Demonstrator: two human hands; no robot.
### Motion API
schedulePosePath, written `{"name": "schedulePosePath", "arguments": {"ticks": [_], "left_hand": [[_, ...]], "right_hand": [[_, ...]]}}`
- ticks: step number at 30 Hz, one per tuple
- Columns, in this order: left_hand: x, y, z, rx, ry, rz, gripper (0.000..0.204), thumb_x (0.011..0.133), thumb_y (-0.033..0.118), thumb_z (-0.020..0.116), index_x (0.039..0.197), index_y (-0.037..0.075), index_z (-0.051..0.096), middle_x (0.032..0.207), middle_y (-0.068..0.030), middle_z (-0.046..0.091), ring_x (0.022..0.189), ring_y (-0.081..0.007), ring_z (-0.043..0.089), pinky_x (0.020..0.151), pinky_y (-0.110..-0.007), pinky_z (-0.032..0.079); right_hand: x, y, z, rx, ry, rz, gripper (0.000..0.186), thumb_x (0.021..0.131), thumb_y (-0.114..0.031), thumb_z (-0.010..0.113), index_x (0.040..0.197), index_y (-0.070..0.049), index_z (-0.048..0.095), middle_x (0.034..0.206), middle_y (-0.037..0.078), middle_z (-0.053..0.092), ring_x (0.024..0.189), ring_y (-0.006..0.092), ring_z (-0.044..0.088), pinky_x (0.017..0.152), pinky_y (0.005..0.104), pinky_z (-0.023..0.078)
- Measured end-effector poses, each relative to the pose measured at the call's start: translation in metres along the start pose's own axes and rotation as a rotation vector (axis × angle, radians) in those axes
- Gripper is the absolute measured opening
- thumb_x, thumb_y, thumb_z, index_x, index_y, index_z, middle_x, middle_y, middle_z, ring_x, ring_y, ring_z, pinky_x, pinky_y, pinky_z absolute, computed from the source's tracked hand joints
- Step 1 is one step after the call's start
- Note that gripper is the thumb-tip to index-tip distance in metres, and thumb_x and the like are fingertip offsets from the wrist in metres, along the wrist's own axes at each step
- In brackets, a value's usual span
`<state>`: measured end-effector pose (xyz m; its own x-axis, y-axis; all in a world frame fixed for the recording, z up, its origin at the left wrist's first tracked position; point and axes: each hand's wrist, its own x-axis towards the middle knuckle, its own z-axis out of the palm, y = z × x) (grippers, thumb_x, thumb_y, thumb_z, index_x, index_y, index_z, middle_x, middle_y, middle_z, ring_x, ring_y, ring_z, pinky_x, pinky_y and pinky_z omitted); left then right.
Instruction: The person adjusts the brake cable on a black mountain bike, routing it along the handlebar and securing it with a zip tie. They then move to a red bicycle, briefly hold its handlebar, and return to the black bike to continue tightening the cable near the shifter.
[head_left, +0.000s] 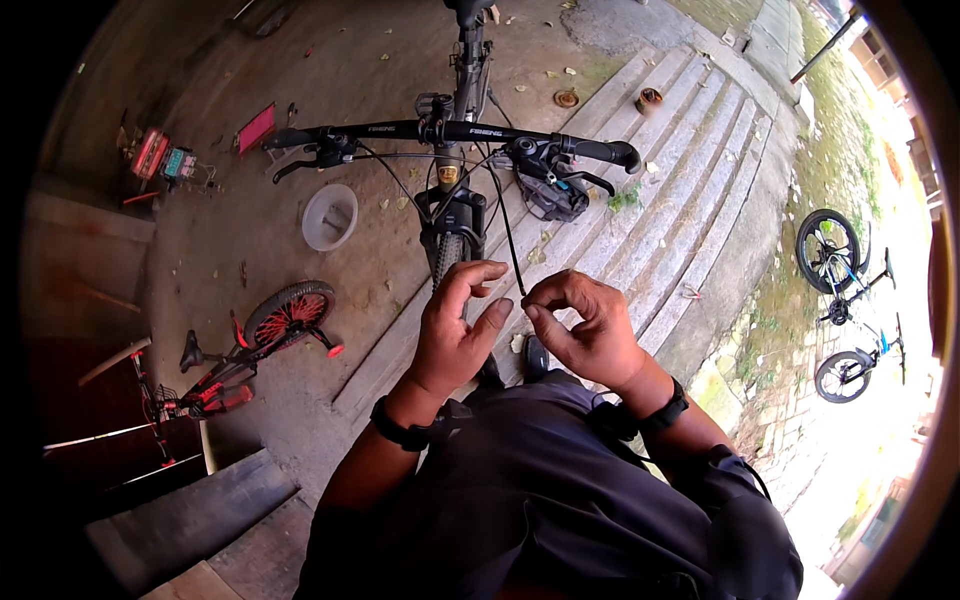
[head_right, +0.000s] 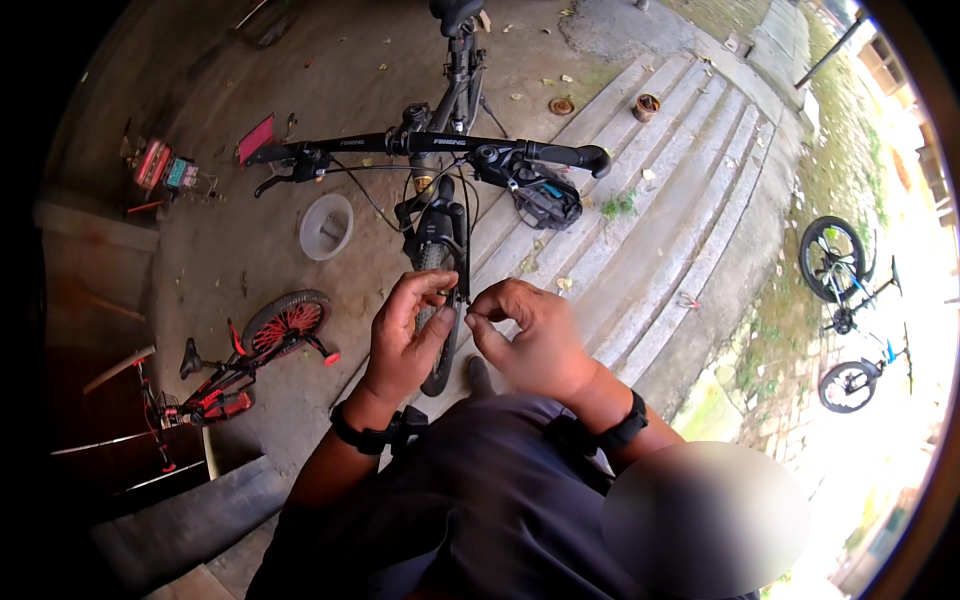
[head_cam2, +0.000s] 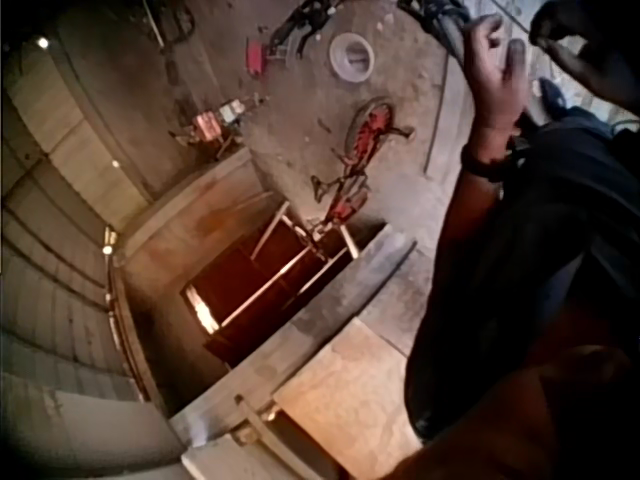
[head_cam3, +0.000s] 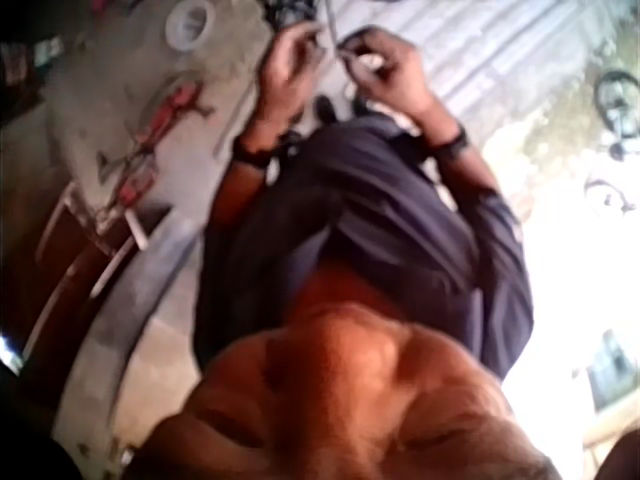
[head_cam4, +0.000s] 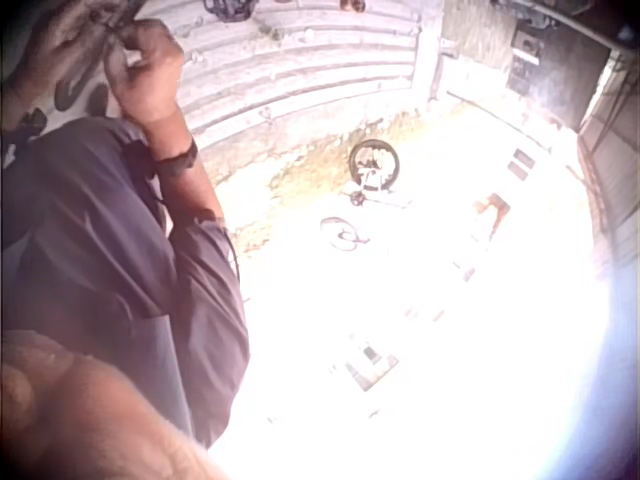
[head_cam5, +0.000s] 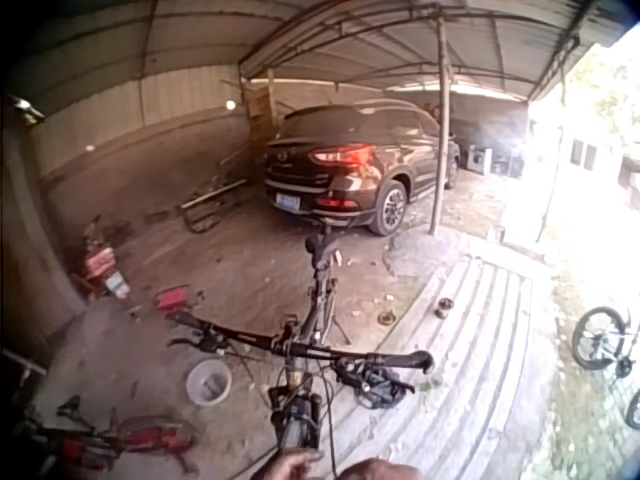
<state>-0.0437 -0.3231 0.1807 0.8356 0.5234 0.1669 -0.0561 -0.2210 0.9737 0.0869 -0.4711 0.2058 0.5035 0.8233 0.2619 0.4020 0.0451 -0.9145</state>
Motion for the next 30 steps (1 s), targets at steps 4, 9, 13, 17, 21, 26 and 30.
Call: {"name": "schedulePosePath", "arguments": {"ticks": [4, 9, 13, 17, 21, 26, 30], "left_hand": [[0.004, -0.023, 0.002, -0.590, -0.090, -0.495, 0.029, 0.105, 0.027, 0.055, 0.122, 0.005, 0.060, 0.112, -0.0035, 0.067, 0.096, -0.0127, 0.066, 0.080, -0.028, 0.051], [0.011, -0.031, 0.024, -0.948, -0.162, -0.644, 0.028, 0.105, 0.034, 0.054, 0.112, 0.008, 0.063, 0.099, 0.0008, 0.066, 0.080, -0.0078, 0.062, 0.066, -0.025, 0.049], [0.013, -0.037, 0.034, -1.027, -0.131, -0.652, 0.019, 0.102, 0.027, 0.060, 0.102, 0.008, 0.062, 0.096, -0.0002, 0.066, 0.079, -0.0080, 0.061, 0.061, -0.022, 0.046], [0.014, -0.037, 0.043, -0.981, -0.086, -0.652, 0.013, 0.101, 0.022, 0.062, 0.101, 0.010, 0.061, 0.093, -0.0005, 0.065, 0.078, -0.0094, 0.062, 0.060, -0.022, 0.046], [0.014, -0.034, 0.046, -1.038, -0.047, -0.627, 0.007, 0.099, 0.016, 0.063, 0.103, 0.011, 0.060, 0.092, -0.0017, 0.065, 0.079, -0.0117, 0.063, 0.060, -0.023, 0.046], [0.021, -0.033, 0.039, -1.100, -0.079, -0.531, 0.019, 0.094, 0.003, 0.066, 0.106, 0.012, 0.054, 0.097, -0.0053, 0.065, 0.083, -0.0142, 0.063, 0.064, -0.024, 0.046], [0.030, -0.030, 0.026, -1.013, -0.064, -0.457, 0.029, 0.090, -0.001, 0.068, 0.108, 0.012, 0.050, 0.101, -0.0066, 0.066, 0.086, -0.0144, 0.064, 0.067, -0.025, 0.047]], "right_hand": [[0.000, 0.001, -0.005, 0.057, -0.006, 0.019, 0.012, 0.085, 0.005, 0.067, 0.095, -0.003, 0.068, 0.092, 0.010, 0.070, 0.084, 0.0214, 0.069, 0.077, 0.0305, 0.054], [0.002, 0.002, -0.016, -0.025, -0.081, -0.045, 0.021, 0.081, 0.009, 0.065, 0.097, -0.004, 0.069, 0.092, 0.010, 0.070, 0.086, 0.0253, 0.070, 0.079, 0.0327, 0.054], [-0.001, 0.009, -0.025, -0.037, -0.086, -0.047, 0.023, 0.080, 0.010, 0.065, 0.098, -0.004, 0.069, 0.092, 0.010, 0.070, 0.087, 0.0261, 0.070, 0.078, 0.0333, 0.054], [-0.005, 0.014, -0.034, -0.083, -0.060, 0.049, 0.022, 0.078, 0.003, 0.067, 0.097, -0.005, 0.073, 0.088, 0.013, 0.070, 0.082, 0.0297, 0.069, 0.073, 0.0369, 0.056], [-0.007, 0.022, -0.041, -0.116, -0.099, 0.111, 0.018, 0.085, 0.006, 0.068, 0.101, -0.002, 0.069, 0.092, 0.011, 0.070, 0.083, 0.0236, 0.070, 0.073, 0.0318, 0.055], [0.005, 0.033, -0.038, -0.096, -0.098, 0.147, 0.017, 0.084, -0.006, 0.071, 0.101, -0.004, 0.073, 0.090, 0.014, 0.070, 0.079, 0.0301, 0.069, 0.072, 0.0363, 0.055], [0.018, 0.037, -0.027, -0.066, -0.078, 0.159, 0.010, 0.089, 0.000, 0.071, 0.099, 0.000, 0.069, 0.092, 0.010, 0.070, 0.083, 0.0191, 0.070, 0.074, 0.0305, 0.057]]}}
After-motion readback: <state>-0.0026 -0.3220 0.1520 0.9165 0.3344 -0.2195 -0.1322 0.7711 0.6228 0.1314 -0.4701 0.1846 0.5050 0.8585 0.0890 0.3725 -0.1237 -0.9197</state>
